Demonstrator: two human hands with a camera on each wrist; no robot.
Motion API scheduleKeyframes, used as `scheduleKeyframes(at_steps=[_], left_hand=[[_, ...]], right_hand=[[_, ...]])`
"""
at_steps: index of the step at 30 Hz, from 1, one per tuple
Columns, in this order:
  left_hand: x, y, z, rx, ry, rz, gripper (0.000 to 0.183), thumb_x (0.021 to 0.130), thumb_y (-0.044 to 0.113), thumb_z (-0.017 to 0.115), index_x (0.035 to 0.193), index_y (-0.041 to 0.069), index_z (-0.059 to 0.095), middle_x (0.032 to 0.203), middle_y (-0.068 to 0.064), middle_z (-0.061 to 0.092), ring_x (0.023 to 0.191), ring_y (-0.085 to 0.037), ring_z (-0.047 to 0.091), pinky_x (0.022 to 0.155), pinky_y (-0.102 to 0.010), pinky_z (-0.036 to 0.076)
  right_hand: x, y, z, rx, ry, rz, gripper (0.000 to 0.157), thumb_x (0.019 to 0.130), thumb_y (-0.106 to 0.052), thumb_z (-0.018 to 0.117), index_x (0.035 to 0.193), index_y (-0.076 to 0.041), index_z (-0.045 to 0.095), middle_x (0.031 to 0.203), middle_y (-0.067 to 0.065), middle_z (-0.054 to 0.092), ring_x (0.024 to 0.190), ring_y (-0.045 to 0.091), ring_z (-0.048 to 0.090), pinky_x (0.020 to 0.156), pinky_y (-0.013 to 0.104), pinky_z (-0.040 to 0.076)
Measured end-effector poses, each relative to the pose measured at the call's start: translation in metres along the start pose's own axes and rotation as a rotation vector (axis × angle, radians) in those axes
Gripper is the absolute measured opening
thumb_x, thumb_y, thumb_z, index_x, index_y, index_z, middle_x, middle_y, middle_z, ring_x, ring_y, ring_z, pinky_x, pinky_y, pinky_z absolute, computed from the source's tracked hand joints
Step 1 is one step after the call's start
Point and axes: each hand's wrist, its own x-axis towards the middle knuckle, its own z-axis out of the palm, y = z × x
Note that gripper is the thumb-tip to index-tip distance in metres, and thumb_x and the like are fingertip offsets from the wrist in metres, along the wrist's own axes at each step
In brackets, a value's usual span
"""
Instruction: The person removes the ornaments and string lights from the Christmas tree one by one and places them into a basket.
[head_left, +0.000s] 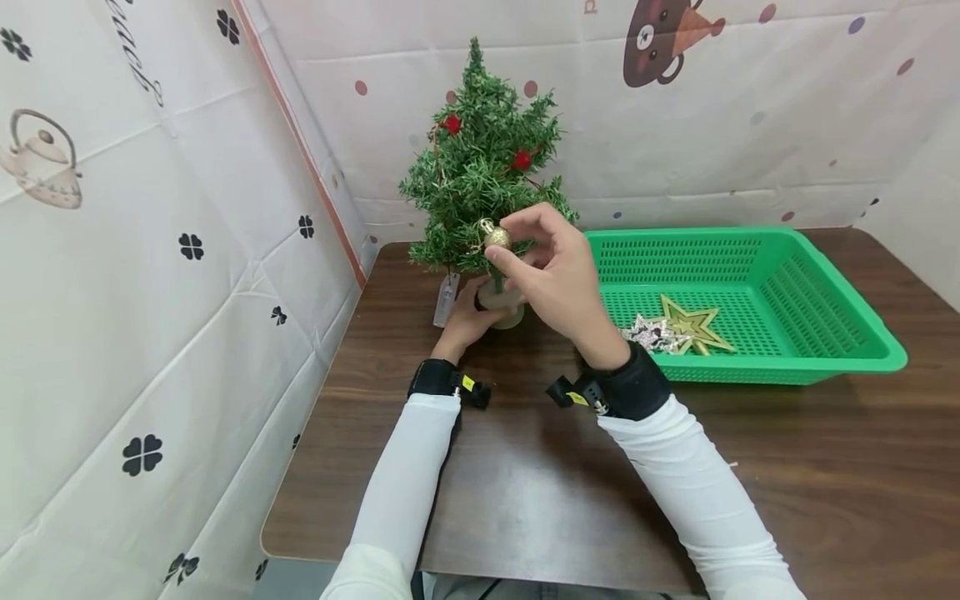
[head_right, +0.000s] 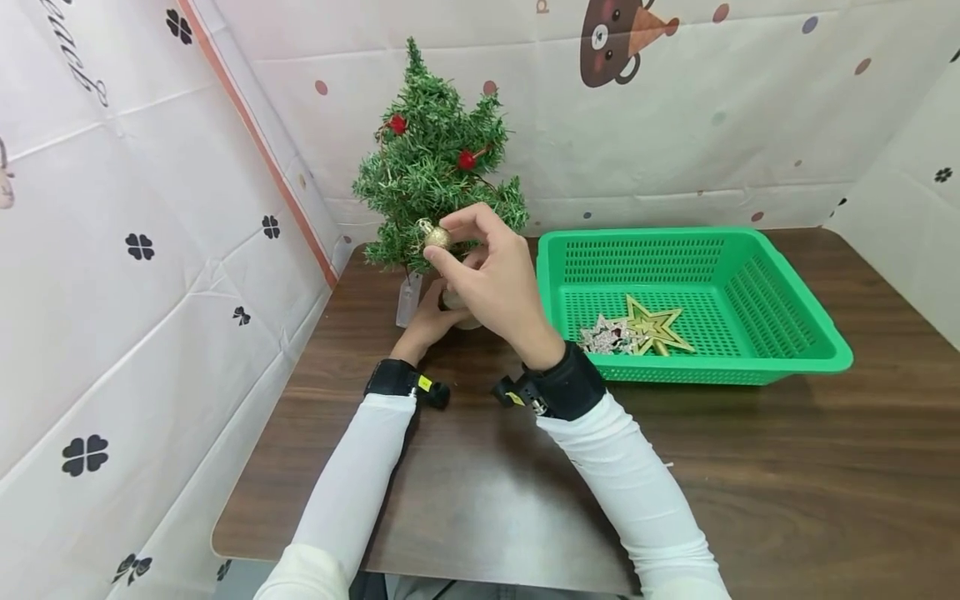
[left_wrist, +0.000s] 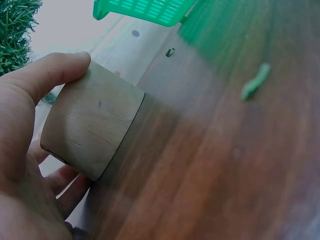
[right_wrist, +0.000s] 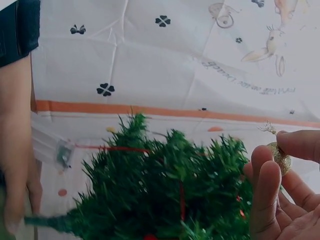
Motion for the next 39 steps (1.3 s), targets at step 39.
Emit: scheduleKeyframes(at_steps=[39], left_hand=[[-0.004, -0.002, -0.002, -0.174, -0.039, 0.002, 0.081, 0.090, 0.026, 0.079, 0.157, 0.020, 0.033, 0.158, -0.012, 0.036, 0.146, -0.035, 0.038, 0.116, -0.052, 0.039]], right_hand=[[-0.016, 0.040, -0.144, -0.690, -0.834, 0.652, 0.017, 0.093, -0.021, 0.073, 0.104, -0.010, 0.067, 0.099, 0.010, 0.070, 0.070, 0.019, 0.059, 0.057, 0.033, 0.049]])
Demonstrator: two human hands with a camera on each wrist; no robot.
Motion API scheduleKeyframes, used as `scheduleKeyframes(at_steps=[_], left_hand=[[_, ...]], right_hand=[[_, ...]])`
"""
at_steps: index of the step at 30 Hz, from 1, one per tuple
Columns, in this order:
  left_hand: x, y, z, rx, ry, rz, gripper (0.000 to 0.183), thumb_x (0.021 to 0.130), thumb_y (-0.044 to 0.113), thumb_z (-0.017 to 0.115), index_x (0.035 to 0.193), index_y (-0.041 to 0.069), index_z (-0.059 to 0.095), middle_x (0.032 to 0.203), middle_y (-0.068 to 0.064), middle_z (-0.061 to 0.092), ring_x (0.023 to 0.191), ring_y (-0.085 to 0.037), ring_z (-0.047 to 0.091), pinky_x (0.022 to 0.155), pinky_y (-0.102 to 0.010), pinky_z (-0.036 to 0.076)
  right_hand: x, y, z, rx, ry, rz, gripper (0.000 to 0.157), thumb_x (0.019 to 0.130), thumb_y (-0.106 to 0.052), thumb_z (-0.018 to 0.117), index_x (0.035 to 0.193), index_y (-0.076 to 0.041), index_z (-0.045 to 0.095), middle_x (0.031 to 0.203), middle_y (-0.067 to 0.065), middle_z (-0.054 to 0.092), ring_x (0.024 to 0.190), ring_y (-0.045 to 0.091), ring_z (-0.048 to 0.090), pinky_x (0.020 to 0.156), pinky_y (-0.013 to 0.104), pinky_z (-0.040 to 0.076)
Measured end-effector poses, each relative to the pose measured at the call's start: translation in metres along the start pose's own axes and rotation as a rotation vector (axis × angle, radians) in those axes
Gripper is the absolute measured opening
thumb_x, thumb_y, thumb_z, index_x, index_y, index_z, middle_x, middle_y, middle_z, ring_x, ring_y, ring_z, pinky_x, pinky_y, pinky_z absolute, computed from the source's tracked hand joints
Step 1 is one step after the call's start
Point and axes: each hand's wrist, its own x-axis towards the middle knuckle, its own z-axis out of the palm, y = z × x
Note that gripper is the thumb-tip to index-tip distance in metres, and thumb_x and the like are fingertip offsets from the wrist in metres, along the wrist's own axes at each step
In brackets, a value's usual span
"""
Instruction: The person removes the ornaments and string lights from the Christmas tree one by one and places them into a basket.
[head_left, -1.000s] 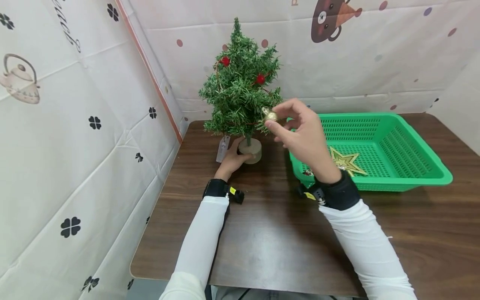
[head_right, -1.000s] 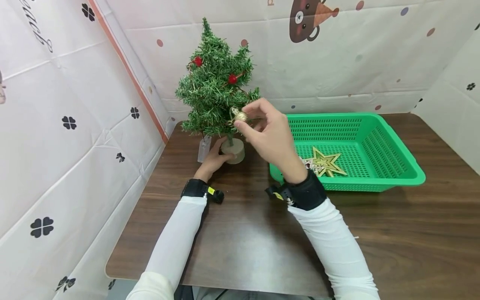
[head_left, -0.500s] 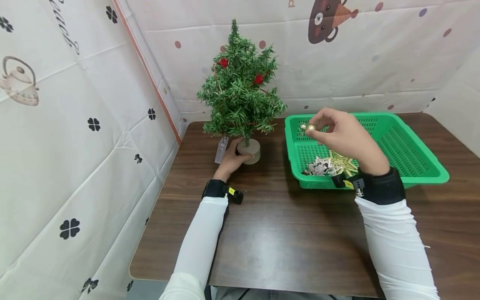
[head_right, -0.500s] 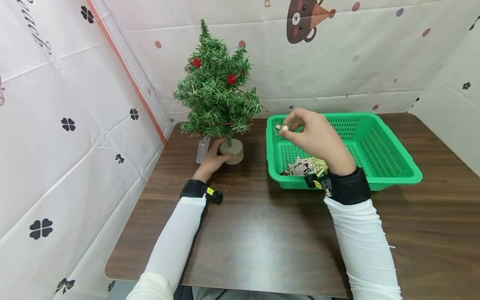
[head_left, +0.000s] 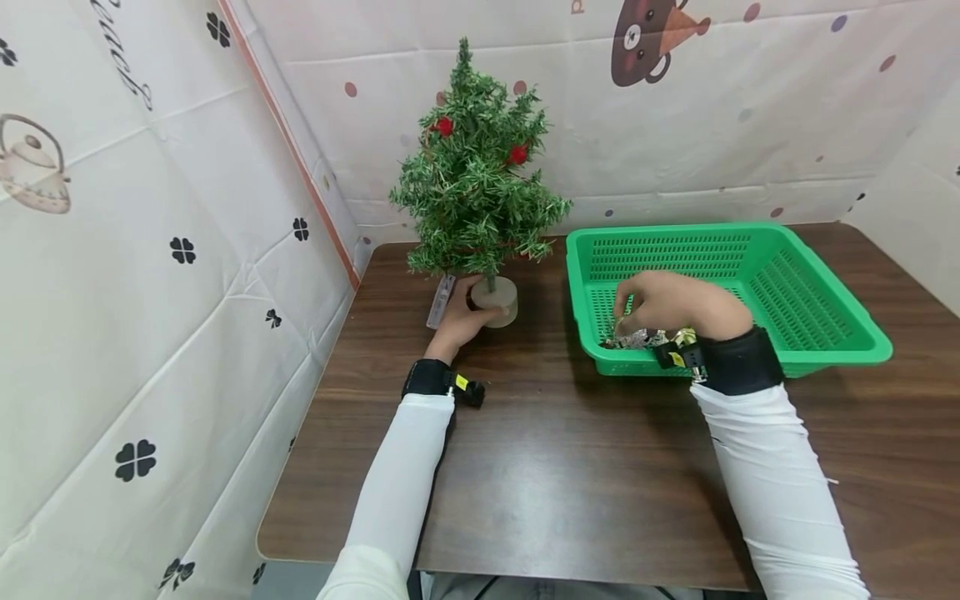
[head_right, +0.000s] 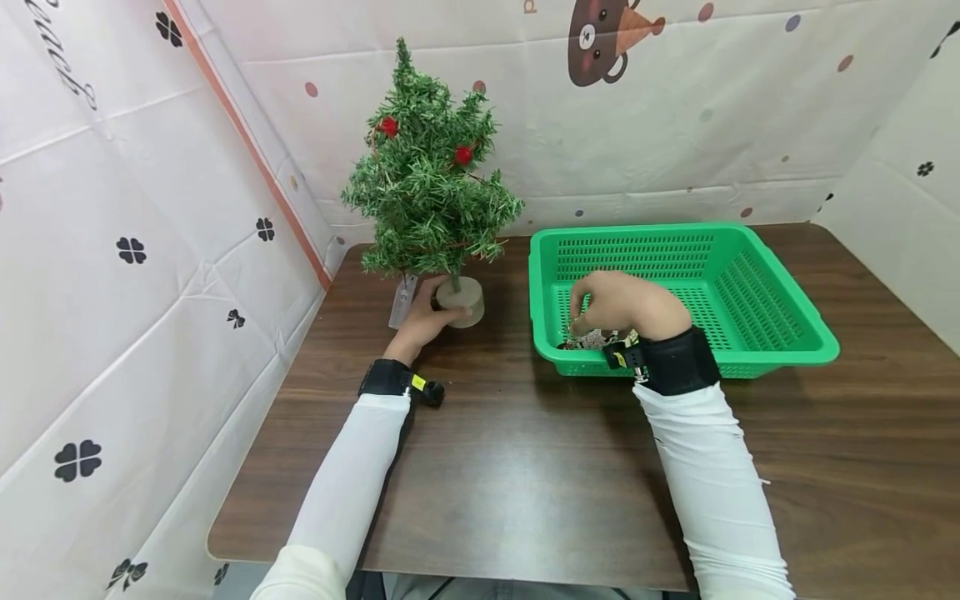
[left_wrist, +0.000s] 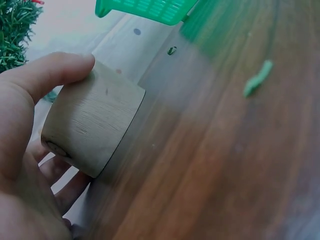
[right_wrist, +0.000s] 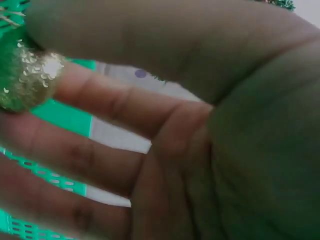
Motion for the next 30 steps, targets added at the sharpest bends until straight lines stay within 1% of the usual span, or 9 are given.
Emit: scheduleKeyframes(at_steps=[3, 5, 7, 10, 15, 21, 24, 27, 30], left_hand=[[0.000, 0.000, 0.001, -0.011, 0.008, 0.017, 0.081, 0.090, 0.024, 0.080, 0.156, 0.018, 0.032, 0.155, -0.012, 0.037, 0.143, -0.034, 0.040, 0.116, -0.050, 0.040], [0.000, 0.002, 0.002, -0.004, 0.015, 0.026, 0.081, 0.090, 0.026, 0.080, 0.155, 0.017, 0.032, 0.154, -0.012, 0.037, 0.142, -0.033, 0.041, 0.115, -0.050, 0.041], [0.000, 0.003, 0.002, 0.014, 0.018, 0.029, 0.083, 0.090, 0.028, 0.080, 0.156, 0.018, 0.031, 0.155, -0.013, 0.036, 0.143, -0.034, 0.040, 0.115, -0.051, 0.040], [0.001, 0.002, 0.001, 0.050, 0.011, 0.003, 0.084, 0.091, 0.034, 0.078, 0.159, 0.024, 0.030, 0.162, -0.012, 0.031, 0.149, -0.036, 0.034, 0.118, -0.055, 0.036], [0.008, -0.006, -0.001, 0.111, -0.006, -0.047, 0.086, 0.092, 0.043, 0.075, 0.161, 0.030, 0.026, 0.169, -0.010, 0.022, 0.154, -0.038, 0.024, 0.120, -0.056, 0.034], [0.006, -0.006, 0.000, 0.069, -0.013, -0.040, 0.084, 0.093, 0.036, 0.075, 0.161, 0.028, 0.027, 0.168, -0.010, 0.021, 0.154, -0.037, 0.023, 0.121, -0.056, 0.032], [0.008, -0.010, -0.001, 0.040, -0.021, -0.015, 0.084, 0.092, 0.036, 0.076, 0.160, 0.026, 0.027, 0.167, -0.009, 0.022, 0.154, -0.037, 0.023, 0.120, -0.054, 0.034], [0.004, -0.006, 0.000, 0.018, -0.023, -0.002, 0.082, 0.093, 0.034, 0.075, 0.160, 0.025, 0.028, 0.166, -0.010, 0.024, 0.153, -0.036, 0.025, 0.120, -0.053, 0.034], [-0.003, 0.003, 0.000, 0.007, -0.025, -0.023, 0.079, 0.095, 0.032, 0.073, 0.159, 0.026, 0.027, 0.165, -0.011, 0.025, 0.151, -0.035, 0.029, 0.120, -0.053, 0.034]], right_hand=[[0.001, 0.000, 0.002, 0.022, -0.055, 0.008, 0.019, 0.093, -0.022, 0.072, 0.107, -0.010, 0.068, 0.093, 0.008, 0.069, 0.069, 0.019, 0.060, 0.054, 0.033, 0.050], [0.001, -0.001, 0.003, 0.021, -0.073, 0.010, 0.020, 0.094, -0.022, 0.072, 0.109, -0.010, 0.068, 0.090, 0.007, 0.069, 0.076, 0.021, 0.063, 0.055, 0.033, 0.051], [0.000, -0.003, 0.003, 0.018, -0.088, 0.010, 0.020, 0.093, -0.021, 0.071, 0.110, -0.009, 0.070, 0.087, 0.006, 0.068, 0.075, 0.021, 0.062, 0.055, 0.033, 0.051], [0.000, -0.005, 0.004, 0.006, -0.098, 0.004, 0.018, 0.092, -0.017, 0.071, 0.108, -0.010, 0.072, 0.083, 0.005, 0.067, 0.071, 0.020, 0.060, 0.055, 0.032, 0.049], [-0.001, -0.007, 0.006, -0.023, -0.103, -0.014, 0.022, 0.090, -0.009, 0.067, 0.111, -0.008, 0.073, 0.085, 0.004, 0.068, 0.071, 0.019, 0.059, 0.057, 0.032, 0.049], [-0.001, -0.008, 0.008, -0.028, -0.106, -0.008, 0.024, 0.091, -0.008, 0.067, 0.114, -0.008, 0.072, 0.090, 0.003, 0.069, 0.064, 0.017, 0.054, 0.054, 0.030, 0.046], [0.000, -0.009, 0.009, -0.020, -0.105, -0.020, 0.025, 0.090, -0.005, 0.066, 0.114, -0.007, 0.073, 0.092, 0.003, 0.069, 0.059, 0.014, 0.051, 0.052, 0.030, 0.045], [0.001, -0.008, 0.009, -0.015, -0.110, -0.033, 0.026, 0.088, -0.003, 0.064, 0.112, -0.007, 0.074, 0.086, 0.004, 0.068, 0.055, 0.012, 0.047, 0.050, 0.028, 0.043], [0.002, -0.009, 0.009, -0.018, -0.101, -0.038, 0.022, 0.090, -0.008, 0.066, 0.111, -0.008, 0.074, 0.080, 0.005, 0.066, 0.055, 0.012, 0.047, 0.049, 0.029, 0.043]])
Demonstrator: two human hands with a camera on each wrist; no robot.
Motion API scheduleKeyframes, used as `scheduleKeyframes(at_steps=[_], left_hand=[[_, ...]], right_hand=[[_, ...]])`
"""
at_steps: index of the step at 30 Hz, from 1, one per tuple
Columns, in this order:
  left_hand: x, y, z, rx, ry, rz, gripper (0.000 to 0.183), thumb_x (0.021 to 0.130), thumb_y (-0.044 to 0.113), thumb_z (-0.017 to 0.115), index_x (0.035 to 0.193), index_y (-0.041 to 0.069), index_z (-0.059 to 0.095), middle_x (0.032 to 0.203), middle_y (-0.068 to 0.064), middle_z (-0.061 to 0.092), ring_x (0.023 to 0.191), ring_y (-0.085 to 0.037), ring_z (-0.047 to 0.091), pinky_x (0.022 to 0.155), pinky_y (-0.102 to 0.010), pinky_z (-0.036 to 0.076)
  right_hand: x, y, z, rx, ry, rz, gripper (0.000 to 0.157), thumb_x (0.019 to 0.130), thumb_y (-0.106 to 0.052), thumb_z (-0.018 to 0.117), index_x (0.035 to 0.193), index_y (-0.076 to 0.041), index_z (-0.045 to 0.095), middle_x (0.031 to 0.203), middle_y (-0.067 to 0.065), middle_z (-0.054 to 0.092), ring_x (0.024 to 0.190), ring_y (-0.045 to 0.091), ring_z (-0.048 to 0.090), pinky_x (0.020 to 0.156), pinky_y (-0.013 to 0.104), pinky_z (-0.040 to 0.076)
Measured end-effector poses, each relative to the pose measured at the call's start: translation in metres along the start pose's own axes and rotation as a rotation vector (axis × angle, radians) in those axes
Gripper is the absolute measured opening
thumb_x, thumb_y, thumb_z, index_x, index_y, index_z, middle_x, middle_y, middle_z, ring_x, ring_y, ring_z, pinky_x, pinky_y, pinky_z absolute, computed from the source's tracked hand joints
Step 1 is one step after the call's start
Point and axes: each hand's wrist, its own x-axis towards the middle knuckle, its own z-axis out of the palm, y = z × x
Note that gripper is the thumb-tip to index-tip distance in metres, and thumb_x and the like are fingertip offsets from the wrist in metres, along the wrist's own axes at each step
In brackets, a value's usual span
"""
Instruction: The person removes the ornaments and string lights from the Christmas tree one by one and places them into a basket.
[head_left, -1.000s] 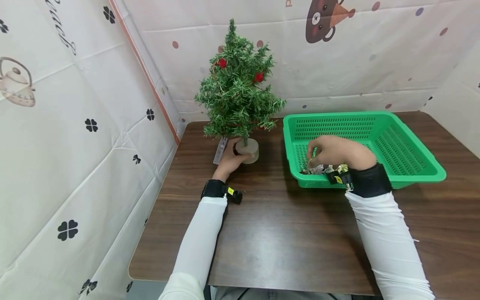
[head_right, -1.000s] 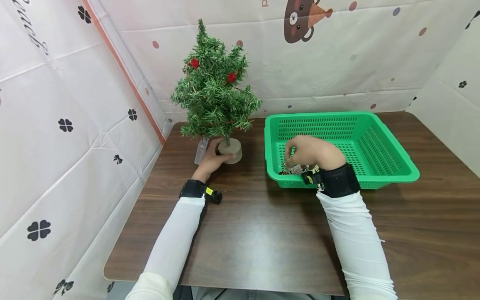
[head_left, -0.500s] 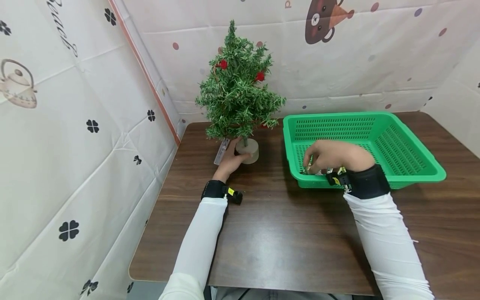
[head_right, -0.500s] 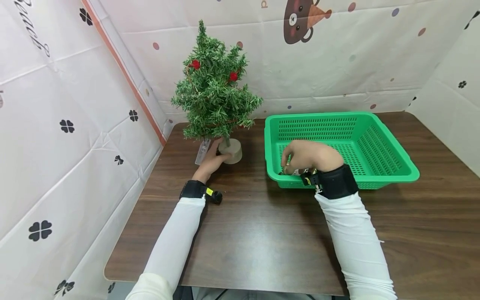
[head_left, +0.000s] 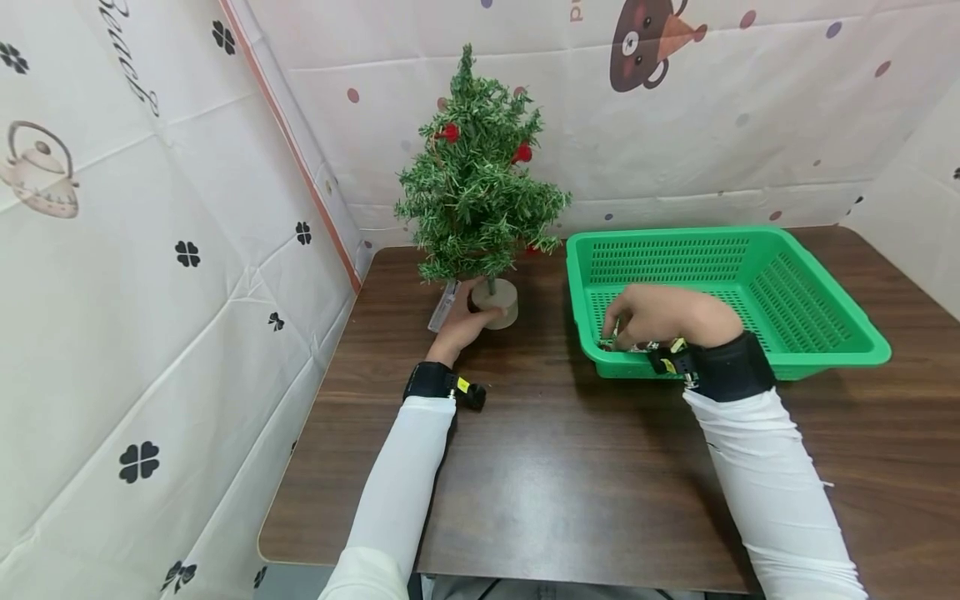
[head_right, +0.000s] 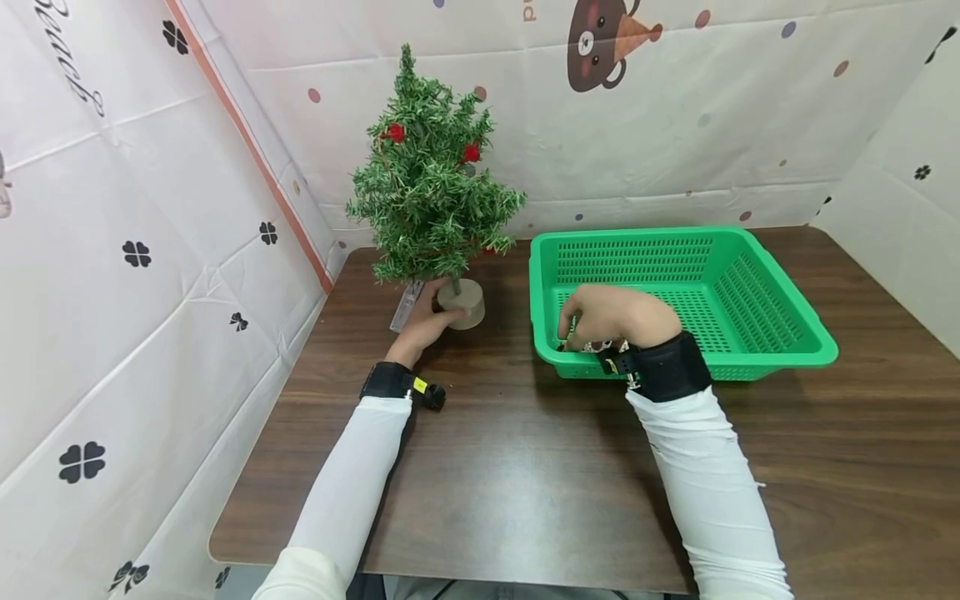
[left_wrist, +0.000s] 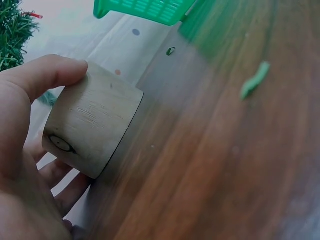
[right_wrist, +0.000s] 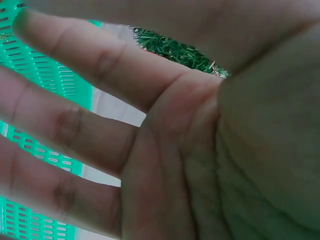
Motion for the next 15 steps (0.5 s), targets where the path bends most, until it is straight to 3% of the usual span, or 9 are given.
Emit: scheduleKeyframes(at_steps=[3, 7, 11, 15], left_hand=[[-0.001, 0.001, 0.001, -0.020, -0.021, -0.028, 0.080, 0.095, 0.035, 0.072, 0.159, 0.026, 0.025, 0.165, -0.011, 0.025, 0.151, -0.033, 0.031, 0.120, -0.053, 0.034], [0.000, 0.000, 0.001, -0.060, -0.064, -0.064, 0.089, 0.095, 0.038, 0.072, 0.162, 0.027, 0.014, 0.168, -0.009, 0.020, 0.154, -0.030, 0.026, 0.123, -0.051, 0.030], [0.002, 0.000, 0.002, -0.071, -0.094, -0.079, 0.101, 0.096, 0.037, 0.071, 0.165, 0.025, -0.002, 0.172, -0.008, 0.011, 0.158, -0.028, 0.017, 0.127, -0.049, 0.024], [0.004, 0.000, 0.003, -0.039, -0.096, -0.077, 0.103, 0.095, 0.036, 0.071, 0.165, 0.023, -0.003, 0.172, -0.009, 0.008, 0.159, -0.031, 0.014, 0.127, -0.051, 0.023]], right_hand=[[-0.001, -0.002, -0.001, -0.049, 0.052, -0.002, 0.018, 0.095, -0.019, 0.068, 0.108, -0.011, 0.076, 0.087, 0.005, 0.069, 0.063, 0.014, 0.054, 0.055, 0.031, 0.047], [-0.006, -0.010, -0.003, -0.128, 0.221, -0.017, 0.021, 0.098, -0.031, 0.067, 0.106, -0.014, 0.077, 0.101, 0.003, 0.072, 0.076, 0.016, 0.061, 0.067, 0.034, 0.050], [-0.012, -0.027, -0.002, -0.141, 0.417, -0.053, 0.021, 0.098, -0.034, 0.068, 0.103, -0.016, 0.076, 0.091, 0.000, 0.071, 0.073, 0.016, 0.060, 0.065, 0.034, 0.048], [-0.013, -0.046, 0.004, -0.134, 0.529, -0.120, 0.020, 0.097, -0.037, 0.070, 0.098, -0.019, 0.075, 0.081, -0.002, 0.067, 0.064, 0.016, 0.055, 0.061, 0.033, 0.044]])
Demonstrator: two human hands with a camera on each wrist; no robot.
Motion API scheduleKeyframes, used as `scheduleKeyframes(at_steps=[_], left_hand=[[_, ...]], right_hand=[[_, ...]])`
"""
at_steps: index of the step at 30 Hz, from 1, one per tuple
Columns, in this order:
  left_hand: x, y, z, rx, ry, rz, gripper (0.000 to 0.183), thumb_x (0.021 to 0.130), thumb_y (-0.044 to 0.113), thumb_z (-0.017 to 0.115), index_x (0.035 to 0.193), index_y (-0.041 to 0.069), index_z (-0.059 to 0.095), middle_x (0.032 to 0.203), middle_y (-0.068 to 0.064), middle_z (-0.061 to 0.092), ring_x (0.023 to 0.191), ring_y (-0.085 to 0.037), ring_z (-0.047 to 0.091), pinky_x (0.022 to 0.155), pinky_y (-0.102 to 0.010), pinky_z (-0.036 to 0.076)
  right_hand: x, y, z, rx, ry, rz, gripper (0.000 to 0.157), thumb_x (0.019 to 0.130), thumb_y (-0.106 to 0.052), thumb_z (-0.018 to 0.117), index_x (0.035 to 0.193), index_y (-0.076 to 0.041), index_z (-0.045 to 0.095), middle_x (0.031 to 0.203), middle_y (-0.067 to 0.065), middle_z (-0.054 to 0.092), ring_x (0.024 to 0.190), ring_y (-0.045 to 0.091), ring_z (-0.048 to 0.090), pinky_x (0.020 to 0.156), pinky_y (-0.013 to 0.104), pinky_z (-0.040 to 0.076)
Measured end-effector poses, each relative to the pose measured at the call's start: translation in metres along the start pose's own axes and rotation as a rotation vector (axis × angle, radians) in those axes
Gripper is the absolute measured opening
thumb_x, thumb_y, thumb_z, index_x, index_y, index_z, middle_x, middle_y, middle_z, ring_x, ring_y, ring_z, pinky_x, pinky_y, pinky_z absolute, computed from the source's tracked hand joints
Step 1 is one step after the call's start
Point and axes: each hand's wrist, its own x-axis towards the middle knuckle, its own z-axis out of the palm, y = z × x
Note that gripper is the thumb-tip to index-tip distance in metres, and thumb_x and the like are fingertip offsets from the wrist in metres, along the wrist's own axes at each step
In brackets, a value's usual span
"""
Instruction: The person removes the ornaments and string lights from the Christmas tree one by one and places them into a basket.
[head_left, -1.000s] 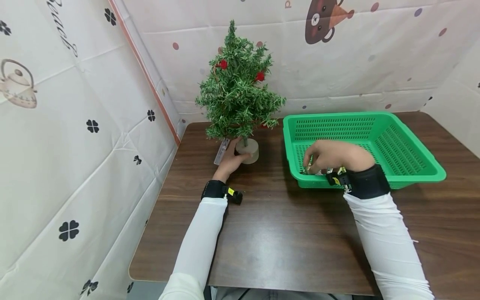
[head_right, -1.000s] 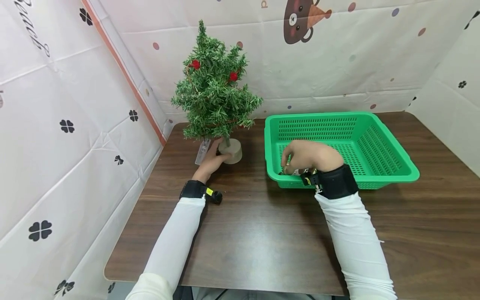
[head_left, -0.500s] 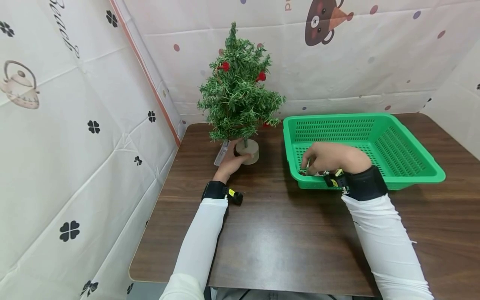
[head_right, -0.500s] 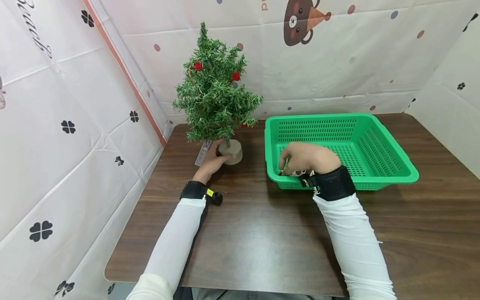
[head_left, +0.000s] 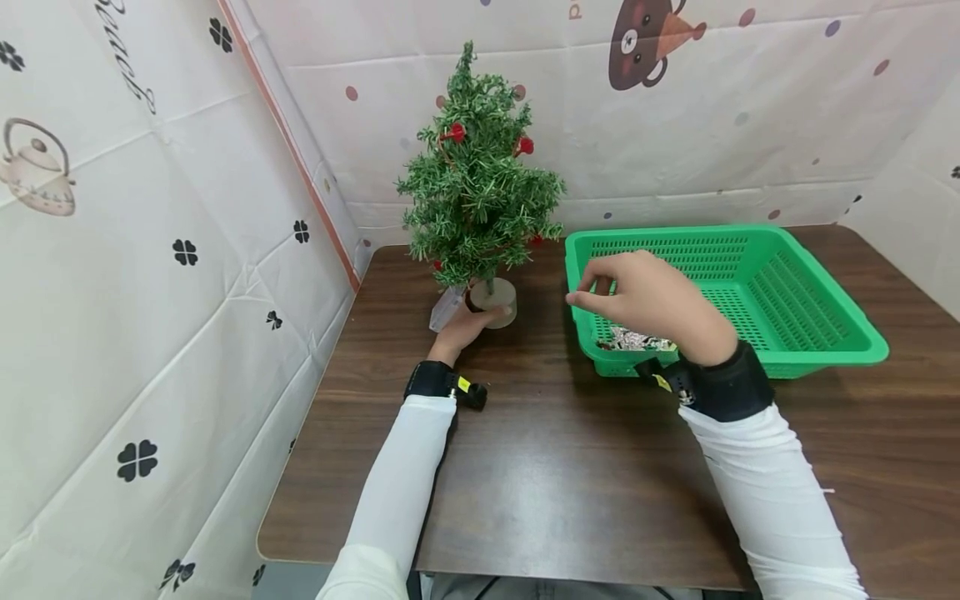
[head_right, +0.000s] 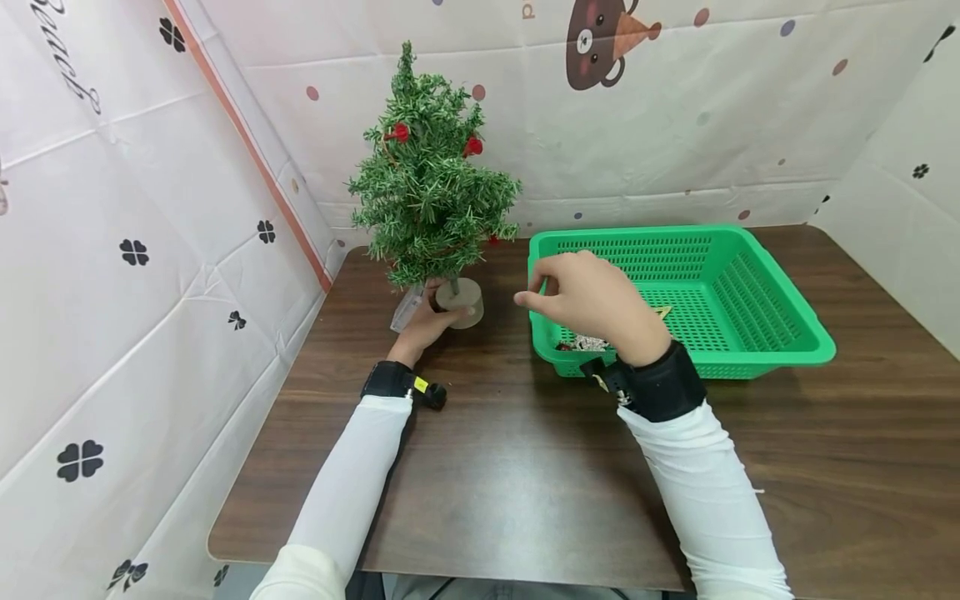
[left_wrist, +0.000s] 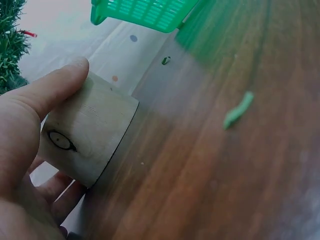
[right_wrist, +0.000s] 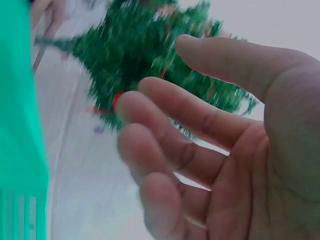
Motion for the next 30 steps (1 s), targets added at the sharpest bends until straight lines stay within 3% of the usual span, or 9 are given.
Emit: scheduleKeyframes(at_steps=[5, 11, 16, 18, 23, 25, 30], left_hand=[[0.000, 0.002, -0.002, 0.052, 0.033, 0.001, 0.099, 0.094, 0.036, 0.070, 0.166, 0.025, 0.002, 0.172, -0.007, 0.009, 0.159, -0.031, 0.014, 0.126, -0.053, 0.024], [0.001, 0.002, -0.002, 0.123, 0.096, 0.131, 0.090, 0.093, 0.027, 0.069, 0.165, 0.024, 0.015, 0.171, -0.005, 0.018, 0.158, -0.029, 0.018, 0.128, -0.049, 0.022], [-0.001, 0.002, -0.003, 0.120, 0.058, 0.064, 0.083, 0.095, 0.032, 0.066, 0.164, 0.018, 0.020, 0.167, -0.010, 0.026, 0.152, -0.032, 0.031, 0.124, -0.051, 0.029], [-0.002, 0.002, -0.002, 0.134, 0.063, 0.076, 0.079, 0.095, 0.032, 0.067, 0.161, 0.013, 0.028, 0.162, -0.012, 0.034, 0.147, -0.033, 0.038, 0.121, -0.051, 0.034], [-0.003, 0.006, 0.000, 0.208, 0.158, 0.266, 0.072, 0.090, 0.026, 0.079, 0.151, 0.009, 0.044, 0.152, -0.013, 0.048, 0.139, -0.033, 0.048, 0.118, -0.051, 0.039], [-0.004, 0.007, 0.000, 0.250, 0.194, 0.272, 0.076, 0.089, 0.031, 0.080, 0.152, 0.012, 0.044, 0.156, -0.015, 0.043, 0.143, -0.035, 0.043, 0.119, -0.058, 0.033], [-0.008, 0.011, 0.000, 0.347, 0.225, 0.190, 0.081, 0.085, 0.046, 0.080, 0.154, 0.021, 0.045, 0.164, -0.013, 0.033, 0.149, -0.040, 0.032, 0.113, -0.076, 0.014]], right_hand=[[0.003, -0.018, 0.010, 0.020, 0.021, -0.076, 0.019, 0.097, -0.038, 0.069, 0.096, -0.020, 0.073, 0.076, -0.005, 0.066, 0.056, 0.014, 0.054, 0.061, 0.032, 0.046], [0.009, -0.031, 0.027, 0.081, 0.036, -0.124, 0.020, 0.097, -0.039, 0.070, 0.098, -0.019, 0.072, 0.080, -0.007, 0.070, 0.065, 0.009, 0.058, 0.063, 0.032, 0.049], [0.012, -0.041, 0.040, 0.135, 0.055, -0.133, 0.022, 0.097, -0.039, 0.070, 0.103, -0.018, 0.071, 0.078, -0.006, 0.069, 0.064, 0.009, 0.059, 0.063, 0.032, 0.049], [0.012, -0.044, 0.043, 0.141, 0.046, -0.130, 0.024, 0.097, -0.039, 0.070, 0.106, -0.017, 0.070, 0.077, -0.005, 0.068, 0.062, 0.010, 0.058, 0.061, 0.032, 0.049], [0.013, -0.046, 0.047, 0.138, 0.020, -0.113, 0.027, 0.097, -0.040, 0.070, 0.109, -0.016, 0.070, 0.074, -0.005, 0.066, 0.057, 0.011, 0.056, 0.058, 0.032, 0.047], [0.014, -0.046, 0.050, 0.138, 0.013, -0.106, 0.028, 0.097, -0.040, 0.070, 0.110, -0.016, 0.069, 0.074, -0.005, 0.066, 0.057, 0.011, 0.056, 0.057, 0.031, 0.047], [0.014, -0.049, 0.056, 0.150, -0.024, -0.074, 0.033, 0.097, -0.041, 0.069, 0.116, -0.013, 0.067, 0.075, -0.005, 0.067, 0.058, 0.011, 0.057, 0.059, 0.031, 0.048]])
